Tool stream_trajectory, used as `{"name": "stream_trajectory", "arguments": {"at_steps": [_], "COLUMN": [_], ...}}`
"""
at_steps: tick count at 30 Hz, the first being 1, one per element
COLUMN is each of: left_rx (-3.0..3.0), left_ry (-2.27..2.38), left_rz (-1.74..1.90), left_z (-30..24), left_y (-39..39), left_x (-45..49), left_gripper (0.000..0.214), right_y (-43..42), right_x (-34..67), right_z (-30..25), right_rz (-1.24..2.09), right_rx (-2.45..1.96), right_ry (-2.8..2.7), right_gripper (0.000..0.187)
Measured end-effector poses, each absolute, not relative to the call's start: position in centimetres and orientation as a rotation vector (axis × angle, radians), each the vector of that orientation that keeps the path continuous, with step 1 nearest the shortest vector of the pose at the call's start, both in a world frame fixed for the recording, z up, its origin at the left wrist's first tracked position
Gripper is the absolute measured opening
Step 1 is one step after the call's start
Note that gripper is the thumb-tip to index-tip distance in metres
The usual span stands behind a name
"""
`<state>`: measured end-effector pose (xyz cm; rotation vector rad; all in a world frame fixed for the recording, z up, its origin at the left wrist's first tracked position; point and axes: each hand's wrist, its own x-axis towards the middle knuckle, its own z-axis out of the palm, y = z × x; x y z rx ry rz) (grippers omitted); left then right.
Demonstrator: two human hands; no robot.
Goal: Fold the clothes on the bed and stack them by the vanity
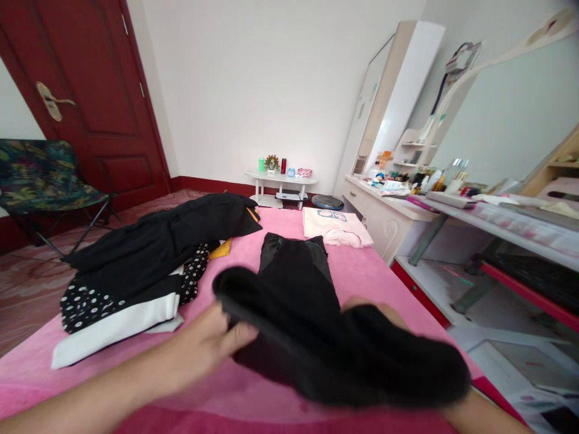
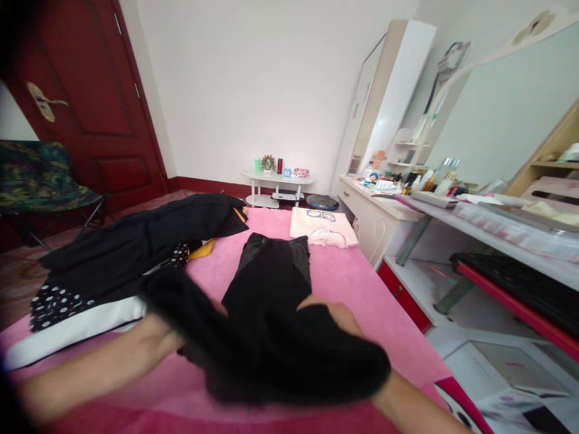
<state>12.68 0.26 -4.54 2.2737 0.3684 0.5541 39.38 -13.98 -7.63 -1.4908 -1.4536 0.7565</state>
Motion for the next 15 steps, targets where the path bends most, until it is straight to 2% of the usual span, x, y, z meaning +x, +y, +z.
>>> {"name": "stream_trajectory", "arguments": {"at_steps": [3,6,10,15], "left_rx": [1.895,1.761,1.957,2.020], "left_ry": [0.590,0.688,1.213,1.402], "left_rz": [0.817,0.845,0.779,0.759], "left_z": [-3.9,-4.2,-8.4,-14.1], "left_y": [5.6,11.4,16.5,18.3], "left_x": [16.9,22.1,26.3,27.1], "left_gripper": [0.053,0.053,0.034,0.038], "right_y": [-8.0,-1.9,2.7,3.6], "right_x": [41.6,43.8,45.9,47.0], "right_z": [-6.1,-6.3,-10.5,-14.9], "right_rz": [0.534,0.312,0.100,-0.014], "right_rx": [-1.458,-1.476,-1.998,-2.208], "right_ry": [-1.248,-1.100,-1.017,-0.985], "right_gripper": [0.050,0.051,0.039,0.038]}}
